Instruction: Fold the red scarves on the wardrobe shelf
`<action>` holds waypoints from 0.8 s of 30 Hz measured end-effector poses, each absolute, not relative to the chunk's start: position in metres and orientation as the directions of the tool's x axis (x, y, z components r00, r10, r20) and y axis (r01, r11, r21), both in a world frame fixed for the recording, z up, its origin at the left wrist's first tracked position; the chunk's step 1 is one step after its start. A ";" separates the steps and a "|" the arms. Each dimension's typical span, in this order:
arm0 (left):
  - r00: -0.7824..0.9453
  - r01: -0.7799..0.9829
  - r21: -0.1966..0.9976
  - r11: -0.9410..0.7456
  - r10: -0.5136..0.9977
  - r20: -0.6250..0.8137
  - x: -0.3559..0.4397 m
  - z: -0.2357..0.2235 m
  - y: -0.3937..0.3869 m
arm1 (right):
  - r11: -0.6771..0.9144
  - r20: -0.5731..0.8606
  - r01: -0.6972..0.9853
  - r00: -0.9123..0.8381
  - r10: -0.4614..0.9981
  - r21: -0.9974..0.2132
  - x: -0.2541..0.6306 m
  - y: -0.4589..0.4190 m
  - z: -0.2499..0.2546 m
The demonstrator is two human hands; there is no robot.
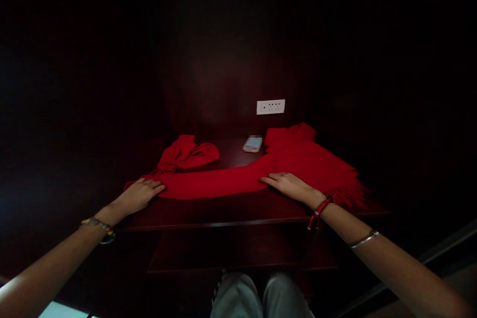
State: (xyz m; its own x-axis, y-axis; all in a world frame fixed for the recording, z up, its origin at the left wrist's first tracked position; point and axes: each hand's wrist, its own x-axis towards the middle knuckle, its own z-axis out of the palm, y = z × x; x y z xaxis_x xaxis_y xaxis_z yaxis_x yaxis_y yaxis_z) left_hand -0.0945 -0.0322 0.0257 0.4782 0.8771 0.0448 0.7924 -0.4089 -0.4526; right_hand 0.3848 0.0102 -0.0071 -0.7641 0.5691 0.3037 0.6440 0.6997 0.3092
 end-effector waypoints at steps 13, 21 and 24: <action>0.373 0.818 -0.489 -0.303 0.926 0.051 -0.109 0.074 -0.010 | 0.675 0.571 0.737 -0.566 0.595 0.027 0.401 0.043 0.017; 0.365 0.819 -0.539 -0.194 0.902 0.230 -0.107 0.122 0.016 | 0.626 0.687 0.779 -0.437 0.581 -0.033 0.417 0.054 0.050; 0.297 0.824 -0.558 -0.095 0.912 0.283 -0.104 0.129 0.020 | 0.608 0.708 0.792 -0.403 0.580 -0.048 0.421 0.053 0.053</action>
State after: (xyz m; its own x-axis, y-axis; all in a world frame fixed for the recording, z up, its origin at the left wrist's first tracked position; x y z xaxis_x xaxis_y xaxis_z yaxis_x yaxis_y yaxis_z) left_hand -0.1045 0.0200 0.1294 0.2969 0.9121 0.2828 0.8242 -0.0952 -0.5583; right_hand 0.4211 0.0531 0.0529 -0.4028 0.5804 0.7077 0.7925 0.6080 -0.0475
